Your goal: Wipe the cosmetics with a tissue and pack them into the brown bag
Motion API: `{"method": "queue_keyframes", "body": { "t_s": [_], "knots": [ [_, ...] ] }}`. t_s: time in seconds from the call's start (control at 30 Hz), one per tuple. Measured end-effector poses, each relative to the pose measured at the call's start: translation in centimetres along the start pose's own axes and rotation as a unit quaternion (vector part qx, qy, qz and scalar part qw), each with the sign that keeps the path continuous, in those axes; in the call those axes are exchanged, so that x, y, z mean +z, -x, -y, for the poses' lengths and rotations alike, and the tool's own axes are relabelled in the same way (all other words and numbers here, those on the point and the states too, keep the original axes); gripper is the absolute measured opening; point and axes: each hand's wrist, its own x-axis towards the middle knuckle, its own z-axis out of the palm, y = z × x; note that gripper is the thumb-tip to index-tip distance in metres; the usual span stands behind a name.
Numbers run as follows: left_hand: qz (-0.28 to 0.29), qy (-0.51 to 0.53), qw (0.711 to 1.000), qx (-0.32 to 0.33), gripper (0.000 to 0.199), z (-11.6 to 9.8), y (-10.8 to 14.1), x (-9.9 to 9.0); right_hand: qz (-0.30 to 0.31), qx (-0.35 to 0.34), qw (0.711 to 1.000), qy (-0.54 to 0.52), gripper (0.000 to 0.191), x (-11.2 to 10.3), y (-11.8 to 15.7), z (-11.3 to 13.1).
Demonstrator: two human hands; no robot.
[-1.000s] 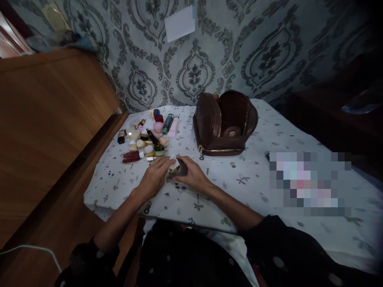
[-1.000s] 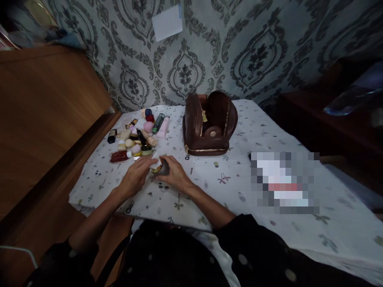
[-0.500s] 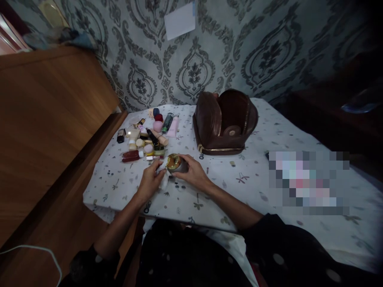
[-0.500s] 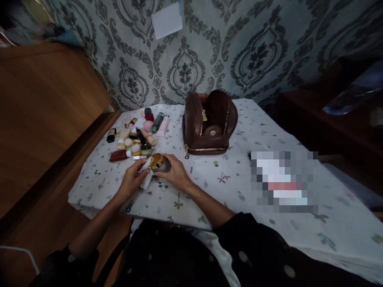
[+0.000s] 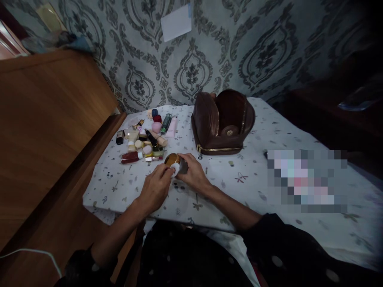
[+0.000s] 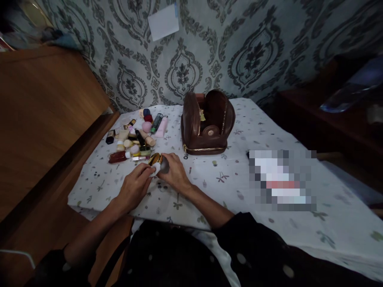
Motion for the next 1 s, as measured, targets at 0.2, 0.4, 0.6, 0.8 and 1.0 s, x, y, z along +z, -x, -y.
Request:
{"method": "queue_keyframes", "body": {
  "t_s": [0.2, 0.4, 0.6, 0.8, 1.0],
  "knots": [
    [0.042, -0.046, 0.998, 0.007, 0.028, -1.0, -1.8, -1.2, 0.022, -0.079, 0.996, 0.027, 0.054, 0.1, 0.5, 0.0],
    [0.033, 0.066, 0.994, -0.075, 0.023, 1.4, -4.7, -1.3, 0.073, -0.105, 0.992, 0.01, 0.044, 0.0, 0.4, 0.4],
    [0.049, 0.263, 0.951, -0.152, 0.024, 6.5, -5.3, 0.5, 0.104, -0.064, 0.99, -0.074, 0.066, -0.6, 0.4, 1.2],
    [0.048, 0.291, 0.943, -0.157, 0.035, 8.2, -3.9, 3.0, -0.041, 0.052, 0.968, -0.241, 0.062, -4.2, -2.1, 3.1],
    [0.043, 0.304, 0.934, -0.18, 0.039, 8.0, -2.9, 5.6, -0.199, 0.063, 0.948, -0.24, 0.057, -12.9, -10.3, 3.3]
  ]
}}
